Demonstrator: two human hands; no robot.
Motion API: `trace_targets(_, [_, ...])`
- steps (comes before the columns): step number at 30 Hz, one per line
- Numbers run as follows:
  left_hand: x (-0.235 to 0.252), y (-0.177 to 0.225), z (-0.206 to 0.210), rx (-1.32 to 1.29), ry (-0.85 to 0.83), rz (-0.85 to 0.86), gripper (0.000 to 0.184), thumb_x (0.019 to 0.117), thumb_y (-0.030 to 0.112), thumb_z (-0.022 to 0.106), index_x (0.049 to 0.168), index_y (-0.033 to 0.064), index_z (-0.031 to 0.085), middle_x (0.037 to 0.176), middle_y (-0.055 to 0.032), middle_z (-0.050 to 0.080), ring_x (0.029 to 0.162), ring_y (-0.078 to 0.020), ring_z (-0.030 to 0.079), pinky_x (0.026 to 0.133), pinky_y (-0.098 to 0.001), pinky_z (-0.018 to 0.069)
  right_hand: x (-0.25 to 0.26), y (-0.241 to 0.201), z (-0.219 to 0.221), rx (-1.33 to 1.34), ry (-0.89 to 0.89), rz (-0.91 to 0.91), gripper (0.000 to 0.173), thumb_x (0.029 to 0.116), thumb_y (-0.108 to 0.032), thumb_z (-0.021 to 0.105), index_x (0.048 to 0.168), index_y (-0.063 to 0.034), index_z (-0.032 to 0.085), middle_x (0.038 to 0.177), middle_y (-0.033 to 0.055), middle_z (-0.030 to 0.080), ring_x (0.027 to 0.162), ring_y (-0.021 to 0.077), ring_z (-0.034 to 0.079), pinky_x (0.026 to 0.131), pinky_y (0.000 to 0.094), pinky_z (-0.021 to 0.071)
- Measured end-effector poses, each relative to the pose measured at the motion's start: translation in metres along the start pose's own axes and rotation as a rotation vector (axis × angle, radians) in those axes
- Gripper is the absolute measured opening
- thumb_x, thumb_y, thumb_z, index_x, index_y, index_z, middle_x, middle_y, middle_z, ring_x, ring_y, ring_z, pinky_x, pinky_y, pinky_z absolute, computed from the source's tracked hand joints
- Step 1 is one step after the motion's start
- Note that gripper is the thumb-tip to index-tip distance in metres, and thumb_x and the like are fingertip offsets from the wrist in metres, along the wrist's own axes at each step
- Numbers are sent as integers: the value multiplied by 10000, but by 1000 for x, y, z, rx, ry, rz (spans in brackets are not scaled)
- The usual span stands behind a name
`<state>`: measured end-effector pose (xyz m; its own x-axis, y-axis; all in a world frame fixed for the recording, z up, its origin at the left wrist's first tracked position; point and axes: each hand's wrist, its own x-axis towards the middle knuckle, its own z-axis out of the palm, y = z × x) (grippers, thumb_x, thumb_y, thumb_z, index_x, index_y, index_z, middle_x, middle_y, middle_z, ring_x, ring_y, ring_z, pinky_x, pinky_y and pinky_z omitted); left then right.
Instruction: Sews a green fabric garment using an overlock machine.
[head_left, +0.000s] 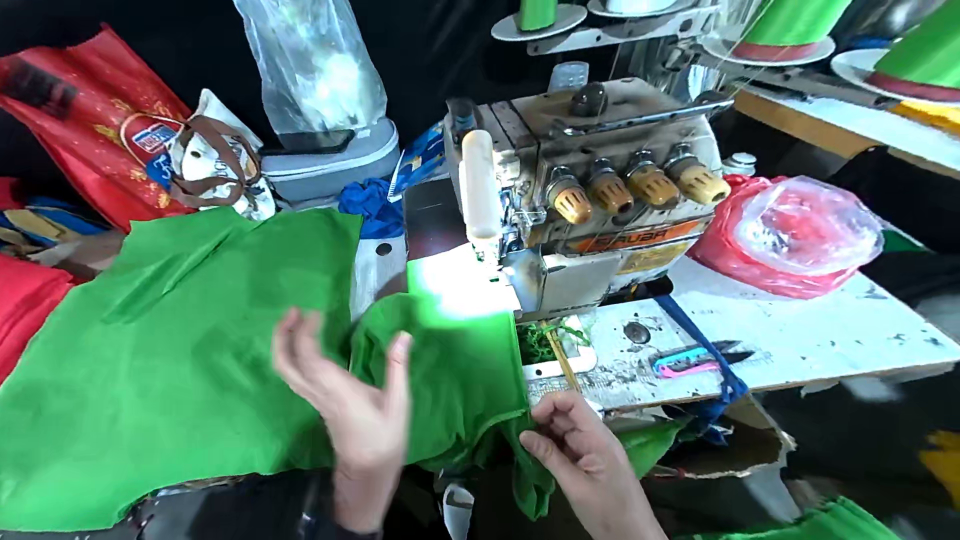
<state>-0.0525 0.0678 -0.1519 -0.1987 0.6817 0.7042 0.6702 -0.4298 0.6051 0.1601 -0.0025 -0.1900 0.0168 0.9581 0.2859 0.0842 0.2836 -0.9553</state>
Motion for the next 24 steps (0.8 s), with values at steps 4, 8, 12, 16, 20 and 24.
trace_targets(4, [-46, 33, 37, 120, -164, 242, 598, 973, 572, 600, 1424, 197, 487, 1569, -109, 401, 1476, -266, 354, 1179, -503, 291, -1, -8, -3, -4, -16, 58, 241, 908, 47, 670, 1103, 2, 536, 969, 1, 672, 843, 16, 666, 769, 212, 592])
trace_targets(8, [-38, 32, 46, 265, -218, 269, 783, 940, 679, 553, 1453, 93, 473, 1563, -169, 424, 1514, -325, 282, 1222, -549, 157, 4, -11, -5, 56, -30, 81, 236, 914, 36, 670, 1080, -50, 526, 935, -46, 651, 816, -6, 644, 746, 196, 578])
trace_targets(12, [-22, 33, 45, 338, -246, 266, 860, 895, 727, 552, 1367, 8, 565, 1489, -222, 504, 1478, -387, 345, 1206, -601, 169, 11, -14, -7, 86, -59, 94, 244, 919, 29, 671, 1088, -63, 520, 946, -63, 645, 824, -17, 639, 751, 187, 573])
trace_targets(16, [-14, 34, 43, 356, -262, 276, 913, 885, 780, 507, 1316, -20, 598, 1438, -248, 534, 1435, -385, 399, 1182, -586, 221, 15, -16, -9, 107, -79, 98, 267, 915, 48, 669, 1105, -63, 517, 976, -56, 659, 852, -5, 652, 773, 212, 581])
trace_targets(20, [-5, 32, 40, 329, -299, 291, 918, 945, 773, 391, 1332, -37, 584, 1423, -276, 533, 1427, -401, 411, 1173, -578, 269, 23, -23, -11, 78, -73, 81, 241, 935, 11, 673, 1103, -65, 518, 991, -59, 662, 877, -22, 654, 791, 196, 582])
trace_targets(24, [13, 28, 39, 247, -373, 283, 677, 1031, 543, 397, 1326, -21, 630, 1454, -259, 534, 1425, -406, 427, 1143, -541, 360, 34, -27, -11, 18, -19, 46, 176, 964, -40, 662, 1081, 32, 552, 994, 46, 684, 828, 4, 651, 737, 177, 567])
